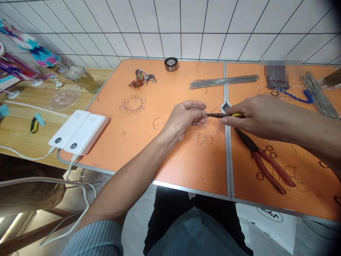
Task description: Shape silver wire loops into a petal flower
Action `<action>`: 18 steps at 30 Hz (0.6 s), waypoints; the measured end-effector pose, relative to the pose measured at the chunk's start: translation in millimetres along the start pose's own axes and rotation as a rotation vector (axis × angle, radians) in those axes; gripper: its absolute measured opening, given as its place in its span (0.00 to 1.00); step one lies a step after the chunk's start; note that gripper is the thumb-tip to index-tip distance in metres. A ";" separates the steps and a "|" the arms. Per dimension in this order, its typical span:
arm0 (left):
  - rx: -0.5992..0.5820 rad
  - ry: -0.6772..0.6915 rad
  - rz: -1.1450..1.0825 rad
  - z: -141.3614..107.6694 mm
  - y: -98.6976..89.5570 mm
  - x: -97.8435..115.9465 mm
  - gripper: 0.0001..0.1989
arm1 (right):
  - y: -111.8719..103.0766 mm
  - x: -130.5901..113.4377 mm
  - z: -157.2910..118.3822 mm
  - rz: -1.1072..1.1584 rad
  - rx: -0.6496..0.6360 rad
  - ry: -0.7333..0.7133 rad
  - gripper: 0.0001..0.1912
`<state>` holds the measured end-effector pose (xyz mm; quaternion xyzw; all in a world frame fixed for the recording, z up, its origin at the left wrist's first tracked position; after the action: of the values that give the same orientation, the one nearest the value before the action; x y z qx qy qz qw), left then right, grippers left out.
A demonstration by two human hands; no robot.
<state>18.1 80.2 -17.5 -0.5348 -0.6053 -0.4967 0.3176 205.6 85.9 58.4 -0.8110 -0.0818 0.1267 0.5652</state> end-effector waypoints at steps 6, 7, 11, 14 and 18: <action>-0.031 0.023 0.014 2.7 -1.0 -0.4 0.09 | -0.4 -3.9 -2.2 0.003 -0.007 -0.015 0.22; -0.036 0.028 0.018 2.9 -1.1 -0.5 0.10 | -0.2 -4.5 -2.6 0.000 -0.012 -0.015 0.22; -0.044 0.042 0.030 2.1 -1.2 0.3 0.10 | 0.6 -6.2 -3.6 0.002 -0.027 -0.014 0.22; -0.038 0.047 0.032 1.2 -1.2 1.3 0.10 | 0.4 -6.4 -4.4 -0.002 -0.017 -0.012 0.23; -0.037 0.051 0.033 1.6 -1.4 1.5 0.10 | 2.2 -3.6 -5.5 0.012 -0.007 -0.018 0.23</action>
<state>16.6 82.3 -16.9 -0.5379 -0.5787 -0.5159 0.3310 203.8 79.2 58.5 -0.8122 -0.0826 0.1373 0.5609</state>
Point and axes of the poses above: each hand's wrist, its own z-axis towards the middle knuckle, its own y-axis out of the palm, x = y × z, the point moved 9 cm from there along z, towards the middle knuckle, and after that the axes turned 2 degrees about z, right-handed, at the moved point
